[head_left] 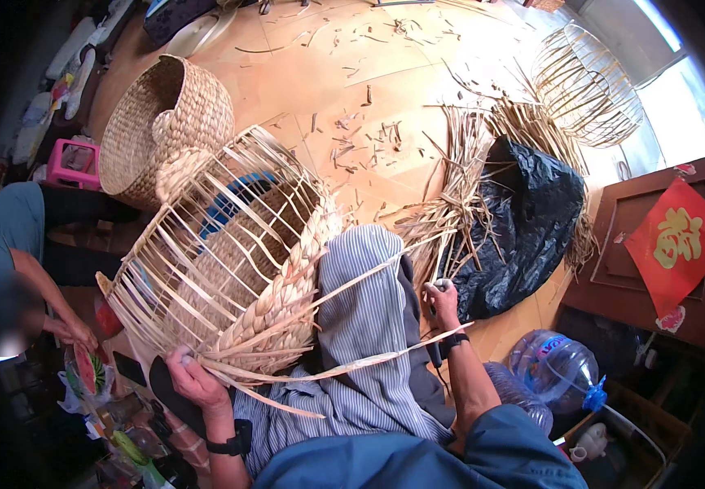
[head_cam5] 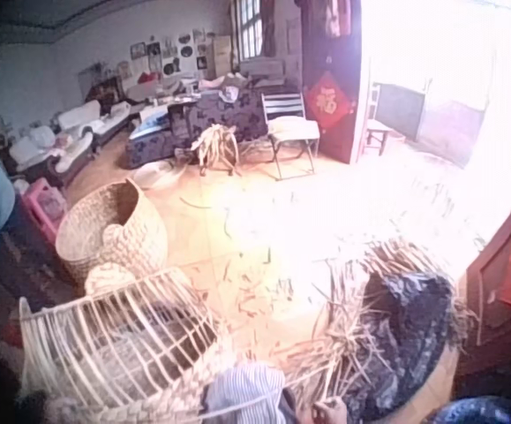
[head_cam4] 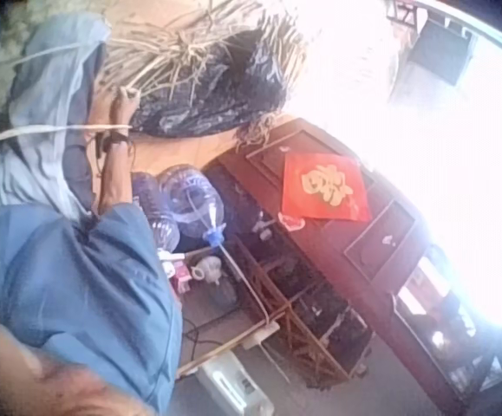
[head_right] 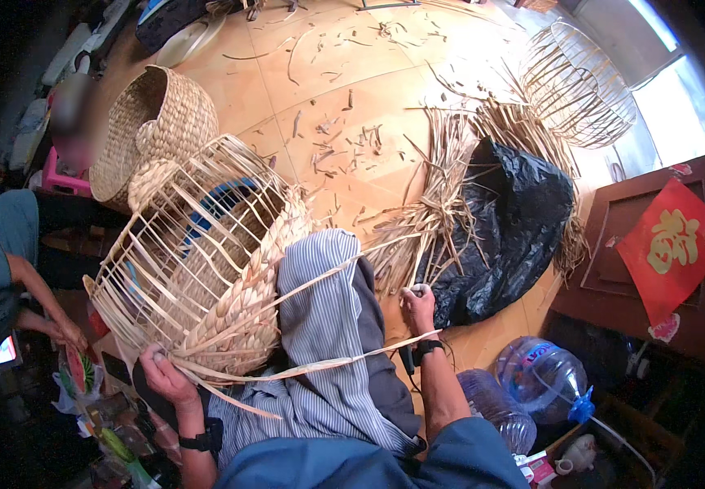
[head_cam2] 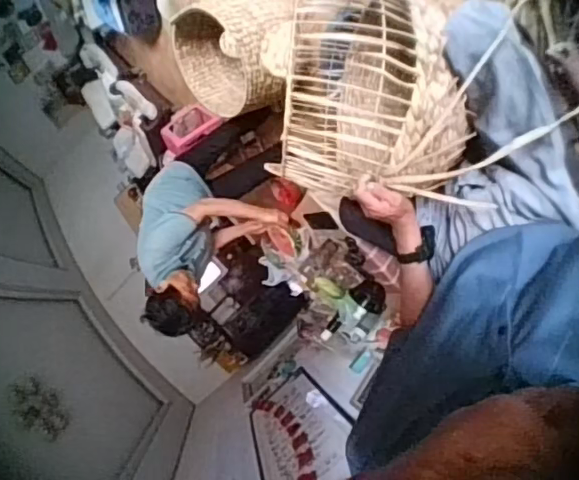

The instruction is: Weaving a large bamboo or wicker basket by hand.

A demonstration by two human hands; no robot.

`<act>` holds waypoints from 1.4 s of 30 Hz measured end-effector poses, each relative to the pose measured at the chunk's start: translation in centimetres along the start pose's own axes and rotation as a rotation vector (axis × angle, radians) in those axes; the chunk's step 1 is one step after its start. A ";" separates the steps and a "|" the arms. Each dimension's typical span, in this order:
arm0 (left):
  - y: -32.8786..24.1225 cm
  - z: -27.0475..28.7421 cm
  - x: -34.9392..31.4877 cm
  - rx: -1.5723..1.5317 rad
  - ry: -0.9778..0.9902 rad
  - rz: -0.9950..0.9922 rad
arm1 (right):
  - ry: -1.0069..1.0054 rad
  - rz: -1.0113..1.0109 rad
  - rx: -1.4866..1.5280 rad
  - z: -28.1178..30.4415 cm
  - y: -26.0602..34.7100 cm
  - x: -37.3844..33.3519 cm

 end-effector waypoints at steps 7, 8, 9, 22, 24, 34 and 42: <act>-0.1 -0.5 0.0 -0.081 -0.078 -0.011 | 0.170 -0.012 0.071 3.4 1.7 -4.5; -0.2 0.0 0.1 -0.047 -0.068 -0.020 | 0.268 -0.057 0.098 4.3 2.3 -5.2; -0.5 0.2 0.2 -0.028 -0.030 -0.036 | 0.307 0.117 0.200 5.4 3.7 -6.4; -0.7 1.4 1.9 -0.423 0.278 0.230 | 0.184 0.701 -0.178 8.1 27.1 -16.5; 0.4 0.6 1.7 -0.560 0.313 0.281 | 0.019 1.029 -0.608 3.3 29.7 -21.0; 1.8 -0.7 1.9 -0.717 0.290 0.254 | 0.727 0.975 -0.641 -19.4 22.9 -30.3; 1.5 -0.8 1.6 -0.570 0.106 0.135 | 0.632 0.847 -0.722 -28.3 17.6 -36.0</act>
Point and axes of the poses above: each hand's wrist, its own x-axis towards the middle knuckle, its own z-axis out of the back of the hand, y = z × x, the point moved 6 cm from there along x, towards the middle knuckle, and after that the axes turned 14 degrees about -z, right-handed, at the moved point
